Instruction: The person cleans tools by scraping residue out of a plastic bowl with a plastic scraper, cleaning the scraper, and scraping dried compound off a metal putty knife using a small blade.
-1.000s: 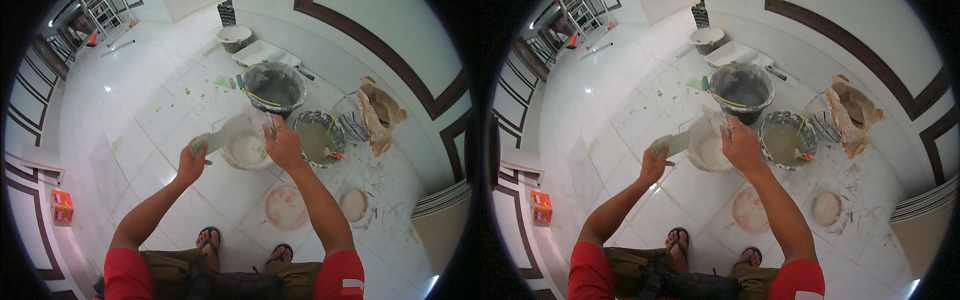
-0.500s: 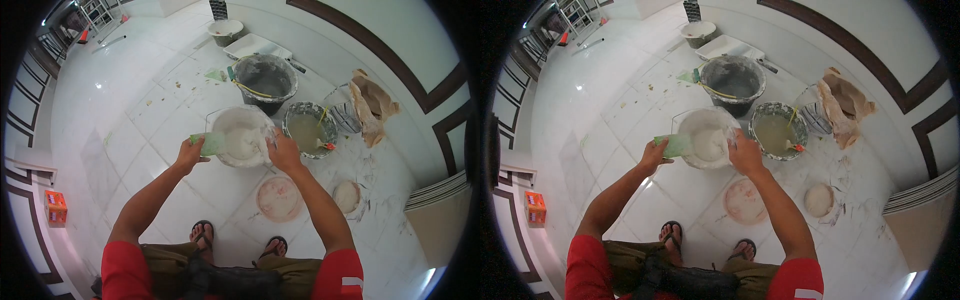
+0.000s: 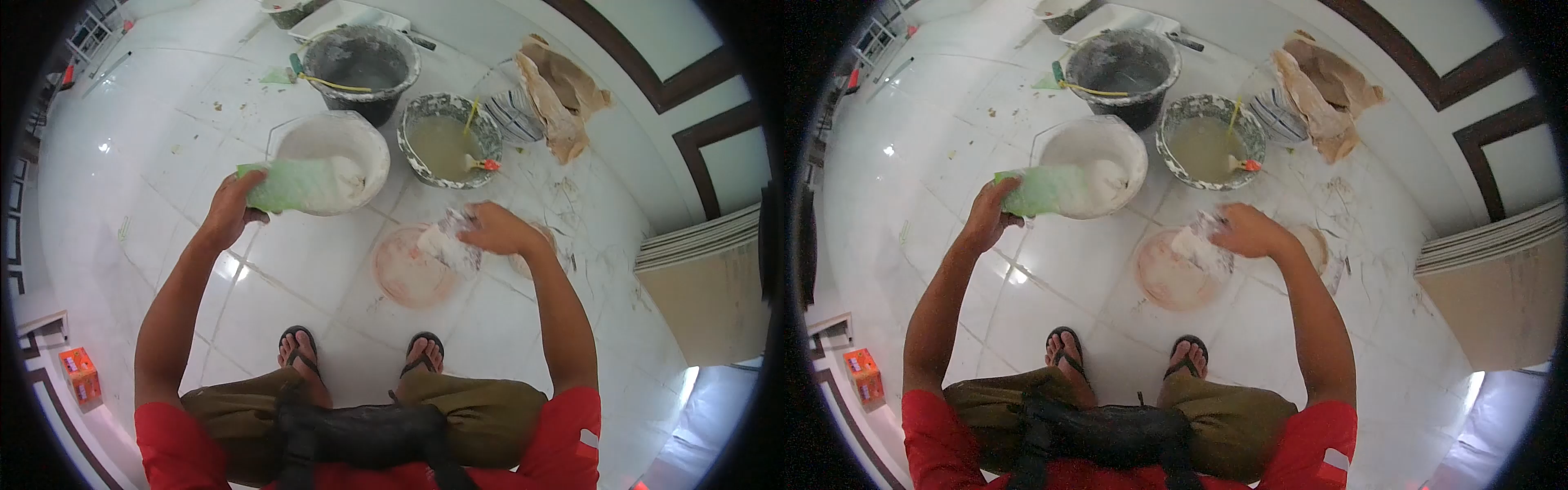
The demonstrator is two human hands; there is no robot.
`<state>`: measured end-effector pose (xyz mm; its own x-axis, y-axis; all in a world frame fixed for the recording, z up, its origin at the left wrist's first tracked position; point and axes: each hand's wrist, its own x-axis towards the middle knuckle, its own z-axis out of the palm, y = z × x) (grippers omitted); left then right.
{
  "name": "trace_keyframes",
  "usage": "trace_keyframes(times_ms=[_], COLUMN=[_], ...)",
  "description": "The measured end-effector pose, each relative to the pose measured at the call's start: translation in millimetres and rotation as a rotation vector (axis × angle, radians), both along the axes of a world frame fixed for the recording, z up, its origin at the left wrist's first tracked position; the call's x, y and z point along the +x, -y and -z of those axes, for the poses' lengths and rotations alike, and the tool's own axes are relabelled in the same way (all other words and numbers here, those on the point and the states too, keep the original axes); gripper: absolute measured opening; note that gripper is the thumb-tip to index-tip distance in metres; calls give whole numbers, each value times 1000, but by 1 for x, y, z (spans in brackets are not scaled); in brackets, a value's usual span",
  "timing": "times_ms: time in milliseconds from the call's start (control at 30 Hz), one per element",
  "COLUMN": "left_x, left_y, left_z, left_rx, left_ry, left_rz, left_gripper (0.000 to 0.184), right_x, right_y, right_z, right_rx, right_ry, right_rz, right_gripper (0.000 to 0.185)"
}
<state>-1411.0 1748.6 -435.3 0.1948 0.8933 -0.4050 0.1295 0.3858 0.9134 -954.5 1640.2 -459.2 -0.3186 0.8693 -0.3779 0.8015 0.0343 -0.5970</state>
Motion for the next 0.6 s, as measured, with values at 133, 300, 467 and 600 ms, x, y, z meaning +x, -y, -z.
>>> trace_keyframes(times_ms=[133, 300, 467, 600], left_x=[35, 71, 85, 103], left_y=[32, 66, 74, 76], left_z=[17, 66, 107, 127], left_rx=[-237, -440, -448, -451], left_ry=[-34, -121, -153, -152], left_rz=[460, 779, 668, 672], left_gripper=[41, 41, 42, 47], right_x=[34, 43, 21, 8], right_y=[91, 219, 272, 262], right_z=[39, 155, 177, 138], right_rx=[-205, -305, -258, -92], right_ry=[-63, -399, -686, 136], right_rz=[263, 838, 1131, 900], right_gripper=[35, 26, 31, 30])
